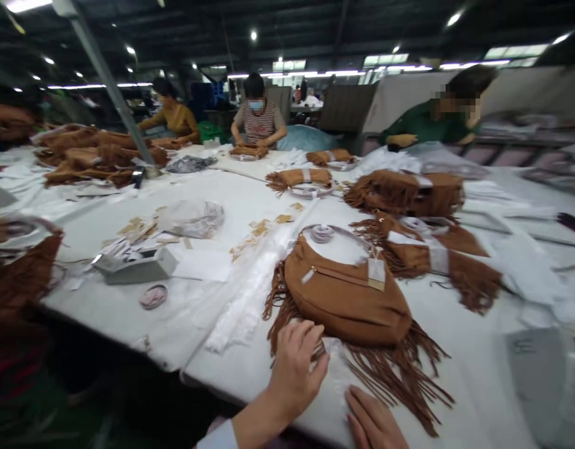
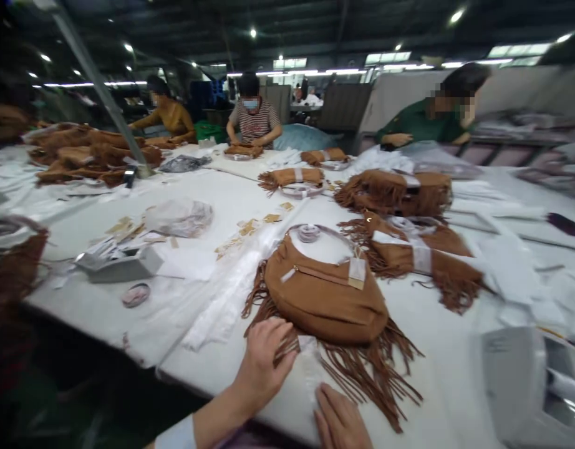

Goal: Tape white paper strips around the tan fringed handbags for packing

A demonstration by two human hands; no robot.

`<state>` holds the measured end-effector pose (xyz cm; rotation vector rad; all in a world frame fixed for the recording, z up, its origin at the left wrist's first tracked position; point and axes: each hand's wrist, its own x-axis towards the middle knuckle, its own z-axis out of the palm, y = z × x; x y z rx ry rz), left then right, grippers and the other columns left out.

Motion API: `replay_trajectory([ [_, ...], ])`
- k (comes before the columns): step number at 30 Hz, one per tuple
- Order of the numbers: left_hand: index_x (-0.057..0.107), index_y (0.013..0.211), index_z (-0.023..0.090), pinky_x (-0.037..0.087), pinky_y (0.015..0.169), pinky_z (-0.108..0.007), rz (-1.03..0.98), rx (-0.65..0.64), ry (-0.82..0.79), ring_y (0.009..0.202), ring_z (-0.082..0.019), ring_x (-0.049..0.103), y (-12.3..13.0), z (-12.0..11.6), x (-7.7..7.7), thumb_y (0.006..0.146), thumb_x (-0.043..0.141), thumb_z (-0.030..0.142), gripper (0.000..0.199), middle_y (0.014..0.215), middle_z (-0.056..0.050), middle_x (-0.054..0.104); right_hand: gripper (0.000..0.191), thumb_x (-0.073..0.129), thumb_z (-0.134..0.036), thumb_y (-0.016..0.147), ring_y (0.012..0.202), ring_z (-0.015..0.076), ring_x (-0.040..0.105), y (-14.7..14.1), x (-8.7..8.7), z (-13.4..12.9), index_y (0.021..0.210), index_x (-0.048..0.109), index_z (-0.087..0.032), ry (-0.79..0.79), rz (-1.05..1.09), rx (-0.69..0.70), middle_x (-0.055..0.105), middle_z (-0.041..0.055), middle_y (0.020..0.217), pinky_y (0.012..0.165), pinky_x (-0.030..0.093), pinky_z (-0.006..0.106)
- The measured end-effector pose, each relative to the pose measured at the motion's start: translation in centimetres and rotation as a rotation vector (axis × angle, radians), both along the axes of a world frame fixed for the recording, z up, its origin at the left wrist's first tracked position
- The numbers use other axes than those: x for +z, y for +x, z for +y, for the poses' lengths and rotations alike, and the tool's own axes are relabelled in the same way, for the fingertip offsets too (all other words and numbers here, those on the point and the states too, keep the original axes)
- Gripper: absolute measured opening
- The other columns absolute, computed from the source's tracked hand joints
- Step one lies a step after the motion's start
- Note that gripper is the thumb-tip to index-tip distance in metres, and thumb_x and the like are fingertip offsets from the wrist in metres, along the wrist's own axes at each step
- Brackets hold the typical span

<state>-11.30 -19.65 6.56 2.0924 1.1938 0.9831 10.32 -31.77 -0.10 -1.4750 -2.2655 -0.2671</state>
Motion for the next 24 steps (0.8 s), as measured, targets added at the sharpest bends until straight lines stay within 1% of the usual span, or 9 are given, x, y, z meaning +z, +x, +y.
replay_trajectory([
  [3,0.042,0.139,0.023,0.036,0.104,-0.053,0.185,0.007,0.027,0.124,-0.032,0.042,2.6,-0.1,-1.1,0.085,0.058,0.031,0.057,0.136,-0.013,0.047,0.027,0.042,-0.021,0.095,0.097,0.0216,0.062,-0.2,0.9,-1.0,0.114,0.061,-0.016,0.024,-0.005,-0.074,0.066,0.0111,0.108,0.080,0.055,0.034],
  [7,0.026,0.148,0.030,0.025,0.104,-0.066,0.448,0.110,0.083,0.137,-0.048,0.016,4.2,0.1,-3.2,0.072,0.074,0.038,0.090,0.154,-0.014,0.019,0.026,0.041,-0.016,0.095,0.089,0.0196,0.062,-0.1,0.6,-0.9,0.105,0.064,-0.016,0.050,-0.018,-0.115,0.067,0.0096,0.097,0.076,0.053,0.032],
  [8,0.024,0.148,0.032,0.023,0.103,-0.068,0.495,0.142,0.093,0.137,-0.050,0.011,4.3,0.1,-3.8,0.070,0.075,0.039,0.093,0.156,-0.014,0.014,0.026,0.041,-0.015,0.094,0.088,0.0194,0.062,-0.1,0.4,-0.6,0.106,0.064,-0.015,0.062,-0.030,-0.136,0.067,0.0097,0.096,0.075,0.053,0.032],
  [10,0.024,0.148,0.032,0.020,0.103,-0.070,0.566,0.215,0.089,0.137,-0.052,0.009,4.2,0.1,-5.0,0.072,0.074,0.042,0.091,0.157,-0.014,0.010,0.029,0.039,-0.011,0.093,0.095,0.0204,0.061,-0.1,0.0,0.1,0.109,0.063,-0.014,0.074,-0.073,-0.163,0.067,0.0117,0.103,0.078,0.053,0.033],
  [13,0.026,0.148,0.026,0.025,0.101,-0.068,0.628,0.306,0.054,0.135,-0.052,0.014,3.4,0.2,-6.4,0.077,0.068,0.047,0.086,0.156,-0.018,0.011,0.042,0.035,-0.003,0.086,0.117,0.0219,0.053,-0.1,-0.7,0.7,0.118,0.060,-0.013,0.043,-0.162,-0.128,0.060,0.0131,0.124,0.090,0.049,0.036],
  [15,0.025,0.149,0.022,0.034,0.097,-0.062,0.656,0.319,0.026,0.131,-0.048,0.027,2.8,0.6,-6.8,0.080,0.063,0.049,0.083,0.154,-0.021,0.015,0.052,0.033,0.002,0.080,0.125,0.0209,0.047,-0.2,-1.0,0.7,0.123,0.057,-0.014,0.001,-0.191,-0.107,0.056,0.0109,0.131,0.097,0.046,0.037],
  [18,0.021,0.149,0.018,0.047,0.086,-0.048,0.688,0.273,-0.023,0.110,-0.036,0.049,2.3,1.5,-7.1,0.085,0.058,0.049,0.080,0.141,-0.024,0.036,0.062,0.032,0.006,0.074,0.128,0.0201,0.044,-0.3,-1.3,0.4,0.128,0.054,-0.014,-0.054,-0.206,-0.112,0.056,0.0084,0.132,0.102,0.043,0.041],
  [21,0.024,0.147,0.011,0.052,0.076,-0.036,0.719,0.213,-0.042,0.089,-0.026,0.058,2.5,2.2,-7.7,0.087,0.058,0.044,0.077,0.118,-0.020,0.052,0.061,0.032,0.006,0.074,0.127,0.0209,0.045,-0.7,-1.5,0.3,0.128,0.054,-0.012,-0.050,-0.215,-0.132,0.057,0.0096,0.131,0.103,0.043,0.042],
  [24,0.035,0.141,0.009,0.052,0.061,-0.027,0.718,0.151,-0.051,0.074,-0.020,0.062,2.8,2.7,-8.1,0.088,0.059,0.035,0.063,0.105,-0.014,0.054,0.056,0.033,0.004,0.077,0.127,0.0217,0.045,-1.2,-1.7,0.4,0.125,0.056,-0.011,-0.025,-0.205,-0.182,0.058,0.0101,0.130,0.103,0.044,0.042],
])
